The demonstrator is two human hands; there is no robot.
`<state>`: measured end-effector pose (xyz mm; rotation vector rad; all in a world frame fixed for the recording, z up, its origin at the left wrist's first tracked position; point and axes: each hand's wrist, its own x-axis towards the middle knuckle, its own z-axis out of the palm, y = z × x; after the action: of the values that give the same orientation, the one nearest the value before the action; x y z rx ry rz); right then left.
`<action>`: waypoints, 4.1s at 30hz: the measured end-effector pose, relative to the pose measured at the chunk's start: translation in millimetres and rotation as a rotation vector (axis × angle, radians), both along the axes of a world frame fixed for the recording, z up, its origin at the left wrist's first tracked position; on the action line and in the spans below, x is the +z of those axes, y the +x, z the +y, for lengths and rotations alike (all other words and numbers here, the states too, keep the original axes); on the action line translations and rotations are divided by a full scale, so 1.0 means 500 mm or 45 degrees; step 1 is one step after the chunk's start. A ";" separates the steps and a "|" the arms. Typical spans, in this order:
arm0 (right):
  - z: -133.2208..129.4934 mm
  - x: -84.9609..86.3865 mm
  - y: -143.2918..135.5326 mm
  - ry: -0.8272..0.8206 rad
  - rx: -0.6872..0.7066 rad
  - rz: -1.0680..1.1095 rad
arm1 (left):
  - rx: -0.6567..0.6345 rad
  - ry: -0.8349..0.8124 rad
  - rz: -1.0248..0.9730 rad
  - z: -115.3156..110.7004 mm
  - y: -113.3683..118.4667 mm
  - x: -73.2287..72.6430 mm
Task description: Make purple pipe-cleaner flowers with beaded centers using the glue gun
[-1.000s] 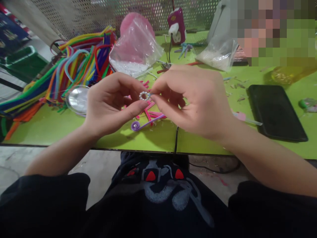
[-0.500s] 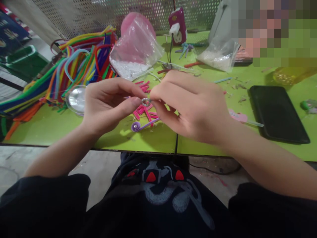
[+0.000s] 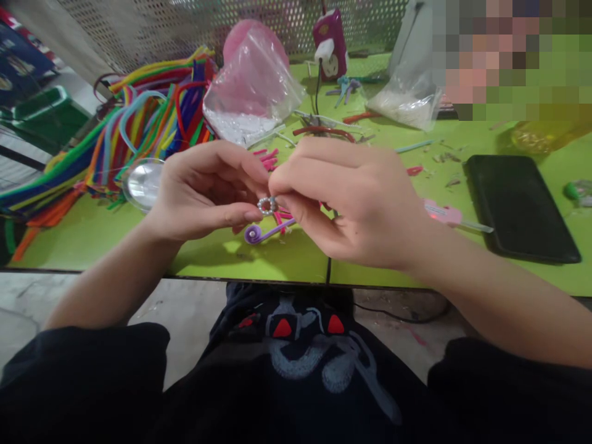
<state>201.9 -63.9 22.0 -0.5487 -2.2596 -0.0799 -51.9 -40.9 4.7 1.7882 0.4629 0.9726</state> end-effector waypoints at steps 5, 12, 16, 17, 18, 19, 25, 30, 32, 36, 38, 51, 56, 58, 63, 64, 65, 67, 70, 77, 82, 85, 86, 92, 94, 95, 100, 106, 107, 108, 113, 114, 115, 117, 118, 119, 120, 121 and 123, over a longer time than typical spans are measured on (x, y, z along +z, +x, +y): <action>0.001 -0.009 0.005 0.167 -0.044 -0.029 | -0.002 -0.105 0.007 -0.012 0.013 0.011; 0.006 -0.008 -0.006 0.012 -0.087 -0.025 | 0.239 -0.054 0.117 -0.029 0.033 0.013; 0.004 0.001 -0.009 -0.096 -0.092 -0.018 | 0.374 0.046 0.174 -0.041 0.037 0.008; 0.003 0.004 -0.008 -0.167 -0.083 -0.016 | 0.384 0.102 0.178 -0.043 0.038 0.007; 0.002 0.006 -0.007 -0.264 -0.075 -0.004 | 0.399 0.177 0.189 -0.046 0.038 0.006; 0.002 0.008 -0.006 -0.382 -0.063 0.024 | 0.425 0.266 0.210 -0.049 0.039 0.005; 0.001 0.001 -0.009 -0.959 0.033 0.344 | 0.656 0.692 0.263 -0.063 0.047 0.001; -0.007 -0.003 -0.022 -0.919 -0.013 0.364 | 0.543 0.703 0.407 -0.055 0.042 -0.001; -0.011 -0.003 -0.023 -0.826 -0.044 0.307 | 0.522 0.766 0.458 -0.054 0.041 0.001; -0.012 0.000 -0.018 -0.788 -0.033 0.289 | 0.450 0.435 0.439 -0.058 0.043 0.015; -0.010 0.002 -0.016 -0.796 -0.011 0.286 | 0.344 0.182 0.354 -0.059 0.044 0.021; 0.019 -0.003 0.009 0.197 0.067 -0.025 | 0.163 -0.226 0.150 -0.047 0.046 0.027; 0.017 0.004 0.020 0.329 0.019 -0.198 | 0.024 -0.322 0.177 -0.037 0.040 0.021; 0.011 0.006 0.019 0.404 -0.015 -0.243 | -0.003 -0.346 0.199 -0.034 0.038 0.018; -0.006 -0.012 0.006 0.580 -0.274 -0.385 | 0.118 -0.144 0.257 -0.036 0.040 0.015; -0.007 -0.018 0.003 0.549 -0.310 -0.408 | 0.175 -0.041 0.272 -0.037 0.041 0.013; -0.008 -0.025 0.000 0.495 -0.327 -0.422 | 0.241 0.103 0.295 -0.037 0.041 0.010; -0.005 -0.035 -0.004 0.331 -0.302 -0.397 | 0.377 0.472 0.347 -0.036 0.040 0.003; 0.009 -0.033 -0.001 0.096 -0.158 -0.249 | 0.447 0.707 0.427 -0.030 0.035 -0.004; 0.036 -0.005 0.016 0.006 -0.065 -0.025 | 0.257 0.063 0.233 -0.023 0.035 0.011; 0.032 -0.010 0.007 0.076 0.013 0.007 | 0.188 -0.020 0.183 -0.029 0.037 0.013; 0.030 -0.016 0.006 0.121 -0.003 0.005 | 0.169 -0.075 0.167 -0.031 0.039 0.012; 0.030 -0.019 0.007 0.158 -0.025 -0.007 | 0.168 -0.097 0.173 -0.031 0.039 0.013; 0.014 -0.025 0.007 0.490 -0.159 -0.055 | 0.237 -0.096 0.120 -0.035 0.044 0.016; 0.006 -0.018 0.001 0.352 -0.181 -0.009 | 0.279 -0.023 0.057 -0.042 0.045 0.014; 0.003 -0.014 -0.003 0.238 -0.187 0.033 | 0.311 0.018 0.047 -0.046 0.046 0.012; -0.008 -0.005 -0.019 -0.171 -0.116 0.215 | 0.541 0.439 0.174 -0.066 0.051 0.003; -0.010 -0.008 -0.020 -0.234 -0.059 0.242 | 0.647 0.747 0.205 -0.065 0.056 -0.005; -0.011 -0.008 -0.020 -0.238 -0.066 0.224 | 0.650 0.759 0.210 -0.064 0.056 -0.005; -0.011 -0.007 -0.019 -0.220 -0.078 0.211 | 0.649 0.765 0.210 -0.062 0.056 -0.004; -0.007 -0.009 -0.015 0.010 -0.139 0.168 | 0.595 0.733 0.210 -0.058 0.051 -0.003; -0.005 -0.009 -0.015 0.030 -0.127 0.168 | 0.596 0.739 0.215 -0.058 0.051 -0.004; -0.004 -0.010 -0.015 0.021 -0.114 0.165 | 0.604 0.747 0.218 -0.059 0.051 -0.005; -0.004 -0.011 -0.018 -0.041 -0.095 0.193 | 0.630 0.765 0.220 -0.061 0.052 -0.008; -0.006 -0.011 -0.020 -0.088 -0.097 0.215 | 0.641 0.766 0.219 -0.062 0.053 -0.009; -0.008 -0.012 -0.023 -0.134 -0.099 0.239 | 0.653 0.766 0.217 -0.064 0.054 -0.010; -0.012 -0.012 -0.025 -0.185 -0.103 0.261 | 0.665 0.770 0.215 -0.065 0.056 -0.010; -0.017 -0.013 -0.027 -0.237 -0.107 0.285 | 0.677 0.777 0.214 -0.066 0.057 -0.011; -0.027 -0.015 -0.031 -0.346 -0.115 0.332 | 0.705 0.801 0.208 -0.068 0.058 -0.011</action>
<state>186.5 -77.4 14.5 -0.7586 -2.0014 0.2438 -22.7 -74.7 -0.7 2.3765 0.8535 1.4742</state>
